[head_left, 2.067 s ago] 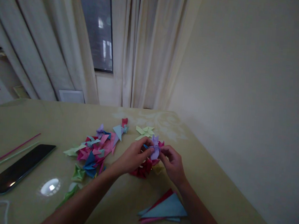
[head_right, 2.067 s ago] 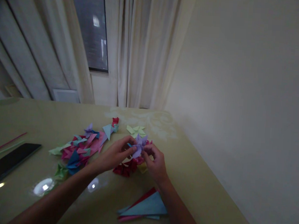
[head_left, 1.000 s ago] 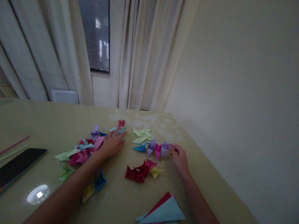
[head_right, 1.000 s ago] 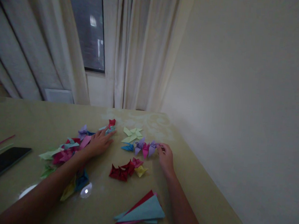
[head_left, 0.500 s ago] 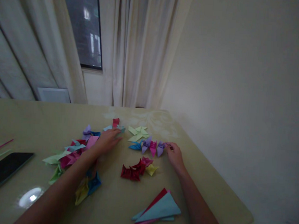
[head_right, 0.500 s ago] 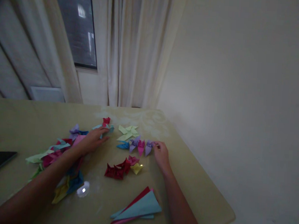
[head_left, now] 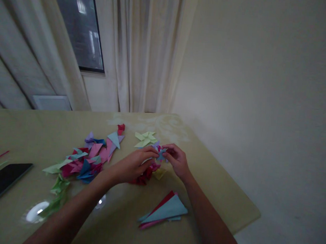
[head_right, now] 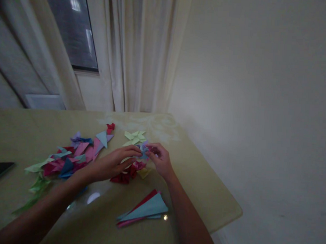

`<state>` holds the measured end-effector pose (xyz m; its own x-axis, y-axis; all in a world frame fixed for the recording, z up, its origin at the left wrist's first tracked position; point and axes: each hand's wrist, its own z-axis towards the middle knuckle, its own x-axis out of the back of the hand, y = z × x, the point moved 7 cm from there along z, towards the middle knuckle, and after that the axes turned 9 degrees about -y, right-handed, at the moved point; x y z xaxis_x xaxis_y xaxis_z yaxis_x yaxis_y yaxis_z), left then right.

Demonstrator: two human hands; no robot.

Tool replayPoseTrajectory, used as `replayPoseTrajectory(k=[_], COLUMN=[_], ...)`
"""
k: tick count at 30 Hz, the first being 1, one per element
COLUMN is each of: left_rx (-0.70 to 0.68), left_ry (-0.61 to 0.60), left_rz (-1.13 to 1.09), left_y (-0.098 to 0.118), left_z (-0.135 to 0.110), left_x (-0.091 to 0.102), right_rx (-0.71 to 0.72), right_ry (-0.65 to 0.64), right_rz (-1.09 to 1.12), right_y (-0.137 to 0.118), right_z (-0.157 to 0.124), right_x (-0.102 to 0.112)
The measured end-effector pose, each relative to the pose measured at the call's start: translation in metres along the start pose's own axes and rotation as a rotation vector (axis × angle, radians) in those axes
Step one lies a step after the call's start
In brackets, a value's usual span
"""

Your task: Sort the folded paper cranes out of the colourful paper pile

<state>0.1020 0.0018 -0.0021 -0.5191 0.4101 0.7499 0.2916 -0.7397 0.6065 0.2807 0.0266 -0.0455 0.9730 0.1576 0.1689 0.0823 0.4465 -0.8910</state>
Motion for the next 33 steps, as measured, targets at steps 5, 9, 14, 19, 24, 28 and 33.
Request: replayPoseTrajectory(k=[5,9,14,19,24,28,33], left_rx=[0.079,0.271,0.752,0.774,0.764,0.696,0.575], left_ry=[0.059,0.155,0.361,0.399,0.481,0.621,0.803], left_rz=[0.069,0.294,0.703,0.580,0.468,0.364,0.139], left_y=[0.015,0.002,-0.045,-0.068,-0.068,-0.062,-0.053], left_z=[-0.012,-0.058,-0.153,-0.185,-0.184,-0.186,-0.186], left_x=[-0.012,-0.005,0.013,0.012,0.018,0.026,0.033], right_rx=[0.043,0.038,-0.054,-0.148,-0.195,-0.173,-0.021], right_ry=[-0.011,0.218,0.566,0.543,0.402,0.380,0.428], right_rz=[-0.014,-0.078,-0.268,-0.375,-0.379,-0.389,-0.435], right_y=[-0.006,0.000,0.020,0.043,0.058,0.051,0.011], right_z=[0.000,0.001,-0.007,-0.010,-0.005,-0.003,-0.004], right_x=[0.002,0.036,0.095,0.107,0.085,0.078,0.061])
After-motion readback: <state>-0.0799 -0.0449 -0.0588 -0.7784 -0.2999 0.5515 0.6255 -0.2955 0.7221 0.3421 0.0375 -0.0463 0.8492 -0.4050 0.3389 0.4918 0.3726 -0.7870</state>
